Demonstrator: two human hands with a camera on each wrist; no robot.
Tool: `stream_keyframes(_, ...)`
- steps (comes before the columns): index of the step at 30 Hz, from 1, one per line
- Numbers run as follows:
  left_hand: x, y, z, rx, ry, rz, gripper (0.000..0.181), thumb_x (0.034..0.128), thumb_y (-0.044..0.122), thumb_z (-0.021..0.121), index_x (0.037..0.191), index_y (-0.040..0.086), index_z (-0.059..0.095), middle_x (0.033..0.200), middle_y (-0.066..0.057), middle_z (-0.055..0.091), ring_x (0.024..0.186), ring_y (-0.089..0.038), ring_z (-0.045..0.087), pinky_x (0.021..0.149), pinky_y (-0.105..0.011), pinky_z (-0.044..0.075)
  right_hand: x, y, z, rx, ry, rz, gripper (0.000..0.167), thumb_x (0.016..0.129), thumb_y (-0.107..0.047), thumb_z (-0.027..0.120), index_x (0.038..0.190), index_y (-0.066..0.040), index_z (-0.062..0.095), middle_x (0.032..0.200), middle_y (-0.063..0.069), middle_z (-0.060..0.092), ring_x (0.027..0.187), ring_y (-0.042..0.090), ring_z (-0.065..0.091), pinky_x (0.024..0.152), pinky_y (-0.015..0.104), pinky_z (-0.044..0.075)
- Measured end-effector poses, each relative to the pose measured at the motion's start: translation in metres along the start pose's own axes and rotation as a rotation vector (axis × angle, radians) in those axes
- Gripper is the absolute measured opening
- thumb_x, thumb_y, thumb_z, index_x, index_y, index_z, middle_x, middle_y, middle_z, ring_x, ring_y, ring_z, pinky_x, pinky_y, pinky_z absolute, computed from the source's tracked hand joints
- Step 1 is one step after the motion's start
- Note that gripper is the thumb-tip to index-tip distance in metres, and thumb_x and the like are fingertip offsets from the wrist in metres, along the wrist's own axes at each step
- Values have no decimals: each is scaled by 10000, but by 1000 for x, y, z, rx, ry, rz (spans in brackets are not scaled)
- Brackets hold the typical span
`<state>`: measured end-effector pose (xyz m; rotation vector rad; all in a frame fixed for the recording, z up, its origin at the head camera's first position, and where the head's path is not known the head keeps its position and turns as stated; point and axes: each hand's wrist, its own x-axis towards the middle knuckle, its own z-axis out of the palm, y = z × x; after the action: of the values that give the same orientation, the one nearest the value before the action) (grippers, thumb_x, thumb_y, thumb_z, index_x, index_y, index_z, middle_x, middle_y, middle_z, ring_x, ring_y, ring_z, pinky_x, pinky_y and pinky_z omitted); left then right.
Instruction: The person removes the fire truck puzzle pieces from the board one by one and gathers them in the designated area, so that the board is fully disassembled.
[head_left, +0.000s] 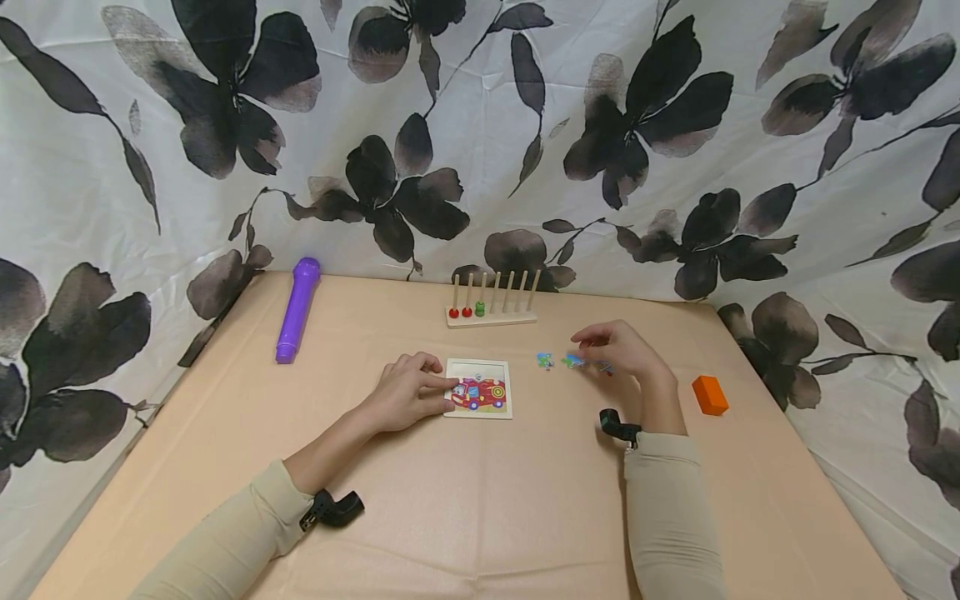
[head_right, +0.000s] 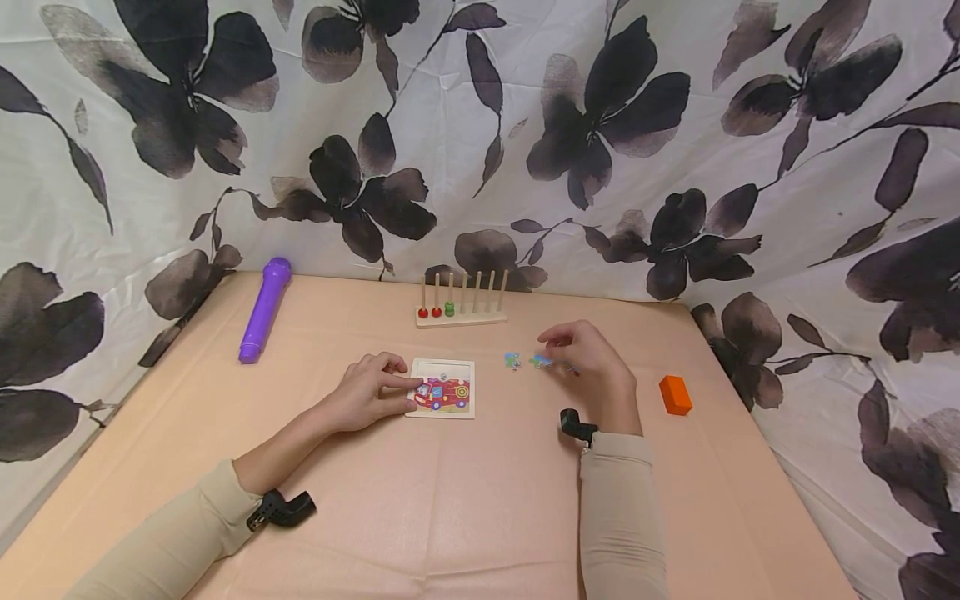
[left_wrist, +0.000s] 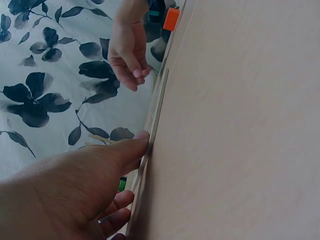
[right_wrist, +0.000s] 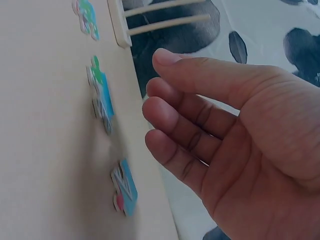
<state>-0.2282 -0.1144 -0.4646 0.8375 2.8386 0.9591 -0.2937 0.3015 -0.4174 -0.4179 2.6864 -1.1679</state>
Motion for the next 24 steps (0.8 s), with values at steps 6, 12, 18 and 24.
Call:
stream_keyframes(6, 0, 0, 0, -3, 6, 4, 425, 897, 419, 810, 1284, 251, 764, 1278, -16, 581, 1147, -229, 454, 968, -470, 298, 7, -13, 12, 9, -31, 0, 292, 957, -60, 717, 1241, 5, 727, 1048, 195, 725, 699, 289, 557, 503, 284, 412)
stream_keyframes(12, 1, -1, 1, -15, 21, 3, 434, 884, 418, 821, 1277, 240, 769, 1269, -16, 588, 1148, -234, 461, 972, -469, 298, 16, -24, 25, -2, -66, -65, 273, 938, -24, 722, 1203, 46, 733, 1077, 203, 754, 892, 197, 647, 750, 236, 499)
stream_keyframes(18, 0, -1, 1, -28, 40, 7, 408, 871, 408, 835, 1239, 237, 789, 1258, -22, 596, 1154, -247, 470, 966, -481, 306, 22, -32, 34, 6, -92, -81, 269, 925, -12, 736, 1186, 55, 738, 1119, 216, 746, 915, 202, 650, 782, 236, 503)
stream_keyframes(24, 0, 1, 1, -38, 54, 6, 376, 860, 398, 848, 1195, 234, 806, 1233, -7, 612, 1141, -240, 482, 966, -489, 308, 26, -40, 42, -17, -96, -86, 246, 936, -15, 724, 1175, 30, 753, 1138, 200, 748, 920, 206, 645, 806, 275, 498)
